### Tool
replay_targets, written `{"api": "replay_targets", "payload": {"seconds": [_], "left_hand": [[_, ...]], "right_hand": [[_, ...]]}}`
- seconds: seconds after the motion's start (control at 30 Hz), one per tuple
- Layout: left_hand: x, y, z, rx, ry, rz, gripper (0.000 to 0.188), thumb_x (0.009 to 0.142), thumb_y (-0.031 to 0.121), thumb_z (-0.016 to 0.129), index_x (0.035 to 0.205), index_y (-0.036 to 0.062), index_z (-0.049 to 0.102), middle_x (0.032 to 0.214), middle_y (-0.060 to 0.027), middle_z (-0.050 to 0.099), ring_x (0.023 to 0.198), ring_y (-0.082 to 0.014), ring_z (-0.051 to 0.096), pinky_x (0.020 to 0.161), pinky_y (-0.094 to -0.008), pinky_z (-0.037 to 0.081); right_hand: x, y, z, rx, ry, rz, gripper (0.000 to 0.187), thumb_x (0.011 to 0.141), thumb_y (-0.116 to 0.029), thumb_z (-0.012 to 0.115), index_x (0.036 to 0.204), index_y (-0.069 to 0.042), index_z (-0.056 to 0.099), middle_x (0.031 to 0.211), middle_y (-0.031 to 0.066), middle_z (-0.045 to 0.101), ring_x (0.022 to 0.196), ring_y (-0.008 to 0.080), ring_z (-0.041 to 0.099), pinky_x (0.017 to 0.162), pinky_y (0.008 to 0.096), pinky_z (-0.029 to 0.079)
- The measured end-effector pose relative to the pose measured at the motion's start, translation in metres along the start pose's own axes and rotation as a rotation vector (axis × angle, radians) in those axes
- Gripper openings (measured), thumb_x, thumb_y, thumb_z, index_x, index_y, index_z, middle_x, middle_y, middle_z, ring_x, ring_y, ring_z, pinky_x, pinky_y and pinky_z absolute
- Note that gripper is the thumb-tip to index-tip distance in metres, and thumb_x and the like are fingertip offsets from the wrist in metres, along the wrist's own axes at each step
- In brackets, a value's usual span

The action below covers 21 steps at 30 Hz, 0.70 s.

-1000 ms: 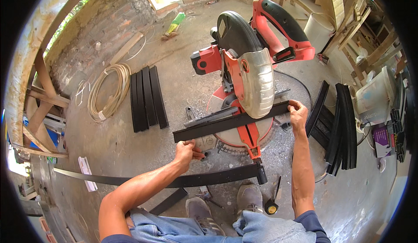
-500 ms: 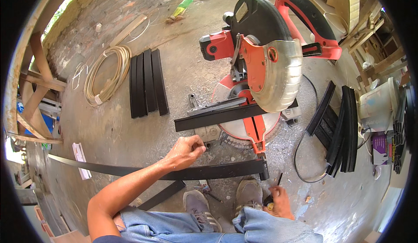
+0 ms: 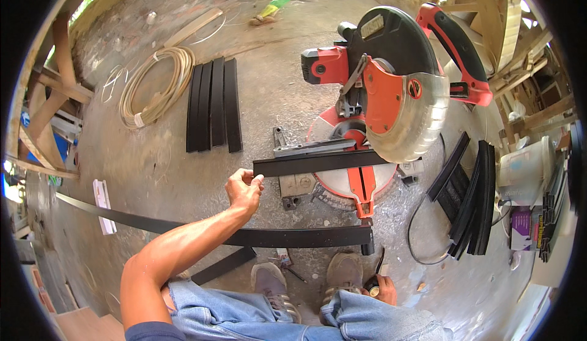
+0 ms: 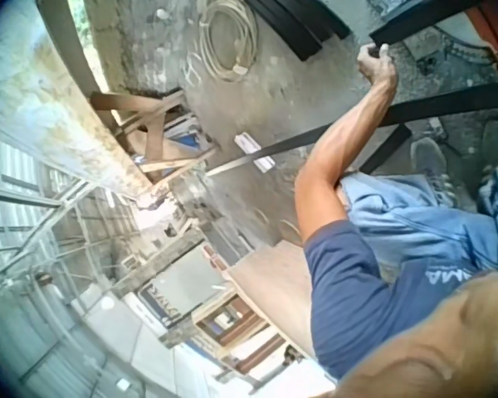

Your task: The person measures a black trim piece using a measuring tape, marks it with a pencil, and cuts it using a miter saw. They repeat this process for another trim piece.

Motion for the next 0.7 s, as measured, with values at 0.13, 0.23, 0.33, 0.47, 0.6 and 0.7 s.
{"api": "replay_targets", "payload": {"seconds": [0.13,0.23,0.33,0.47,0.6,0.7], "left_hand": [[0.002,-0.001,-0.018,0.084,0.055,0.078,0.017,0.088,0.008,0.074,0.095,-0.0024,0.063,0.077,-0.0092,0.070,0.068,-0.0137,0.069,0.054,-0.0271,0.054],[-0.002,0.011,-0.007,0.094,0.113,0.125,0.020,0.088,0.011,0.075,0.095,-0.0019,0.061,0.078,-0.0098,0.070,0.063,-0.0128,0.067,0.054,-0.0267,0.053],[-0.022,0.033,-0.007,0.033,0.101,0.168,0.024,0.088,0.014,0.076,0.097,-0.0011,0.059,0.078,-0.0084,0.069,0.064,-0.0116,0.064,0.058,-0.0267,0.053],[-0.045,0.075,-0.007,-0.073,-0.003,0.259,0.027,0.087,0.017,0.078,0.096,-0.0007,0.060,0.081,-0.0081,0.068,0.072,-0.0119,0.064,0.064,-0.0265,0.054],[-0.054,0.090,-0.005,-0.154,-0.070,0.268,0.029,0.085,0.019,0.081,0.093,-0.0005,0.061,0.080,-0.0075,0.068,0.071,-0.0116,0.064,0.066,-0.0259,0.054],[-0.054,0.087,-0.005,-0.177,-0.090,0.285,0.027,0.085,0.017,0.082,0.090,0.0000,0.061,0.079,-0.0073,0.068,0.072,-0.0112,0.064,0.066,-0.0257,0.054]], "right_hand": [[0.009,0.004,-0.020,0.245,0.132,0.024,0.060,0.068,-0.024,0.084,0.117,0.002,0.061,0.099,0.0174,0.064,0.089,0.0341,0.065,0.079,0.0428,0.053],[0.013,0.001,-0.060,0.342,0.252,0.104,0.055,0.070,-0.022,0.084,0.115,0.001,0.062,0.098,0.0142,0.065,0.085,0.0268,0.066,0.075,0.0388,0.053],[0.020,0.000,-0.084,0.277,0.385,0.119,0.054,0.071,-0.020,0.084,0.117,0.000,0.063,0.097,0.0117,0.064,0.087,0.0253,0.065,0.072,0.0366,0.054],[0.027,0.005,-0.088,0.299,0.407,0.097,0.054,0.073,-0.017,0.084,0.119,0.000,0.063,0.101,0.0121,0.064,0.090,0.0251,0.065,0.072,0.0355,0.055],[0.030,-0.002,-0.083,0.312,0.394,0.074,0.054,0.073,-0.016,0.084,0.119,0.000,0.063,0.103,0.0125,0.063,0.091,0.0250,0.065,0.072,0.0358,0.055],[0.030,-0.011,-0.085,0.342,0.415,0.046,0.053,0.073,-0.014,0.084,0.120,0.001,0.062,0.104,0.0122,0.063,0.093,0.0240,0.065,0.074,0.0355,0.055]]}}
Point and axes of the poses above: each hand's wrist, its own x-axis towards the middle knuckle, its own z-axis out of the palm, y = z × x, the point moved 8 cm from there along x, towards the middle knuckle
